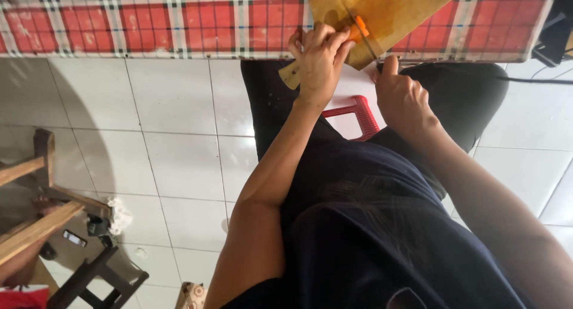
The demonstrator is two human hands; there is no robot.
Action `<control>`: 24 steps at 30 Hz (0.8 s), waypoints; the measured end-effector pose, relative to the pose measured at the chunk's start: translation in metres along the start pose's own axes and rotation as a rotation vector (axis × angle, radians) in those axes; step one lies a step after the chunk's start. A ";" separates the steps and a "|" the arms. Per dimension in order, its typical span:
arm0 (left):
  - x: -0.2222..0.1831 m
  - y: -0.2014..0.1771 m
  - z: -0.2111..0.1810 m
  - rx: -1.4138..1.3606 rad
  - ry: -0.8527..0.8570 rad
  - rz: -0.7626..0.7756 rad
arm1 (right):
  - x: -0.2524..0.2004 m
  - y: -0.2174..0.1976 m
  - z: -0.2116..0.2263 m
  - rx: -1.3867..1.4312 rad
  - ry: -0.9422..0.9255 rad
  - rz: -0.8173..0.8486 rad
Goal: A person is sitting on a stool and dicing a carrot on a wooden cutting board using a knife.
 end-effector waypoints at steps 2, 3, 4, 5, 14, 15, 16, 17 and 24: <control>-0.001 0.002 0.001 -0.013 0.005 0.013 | 0.004 -0.001 0.002 -0.258 -0.102 -0.339; -0.005 0.004 0.001 -0.014 -0.003 0.018 | -0.001 -0.014 0.004 -0.261 -0.104 -0.331; -0.004 0.003 0.001 -0.028 0.004 -0.008 | -0.001 -0.021 0.005 -0.008 -0.100 -0.164; -0.003 0.002 0.001 -0.042 0.012 -0.034 | -0.002 -0.028 0.008 0.244 -0.096 0.003; -0.004 0.005 0.001 -0.028 -0.025 -0.093 | -0.023 -0.017 0.003 0.109 -0.157 -0.142; -0.005 0.007 0.000 -0.031 -0.025 -0.091 | -0.025 -0.020 0.004 0.108 -0.153 -0.141; -0.005 0.008 0.002 -0.019 -0.033 -0.079 | -0.025 -0.021 0.006 0.111 -0.140 -0.121; -0.005 0.009 0.003 -0.007 -0.040 -0.068 | -0.026 -0.023 0.008 0.114 -0.126 -0.100; -0.006 0.009 0.005 -0.003 -0.049 -0.053 | -0.030 -0.027 0.013 0.147 -0.001 -0.006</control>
Point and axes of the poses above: each hand's wrist, its own x-axis towards the middle knuckle, its own y-axis out of the palm, z = x × y, the point moved 6 cm from there along x, towards the middle knuckle, and after that the axes turned 1 degree about z, right-handed, at the moved point
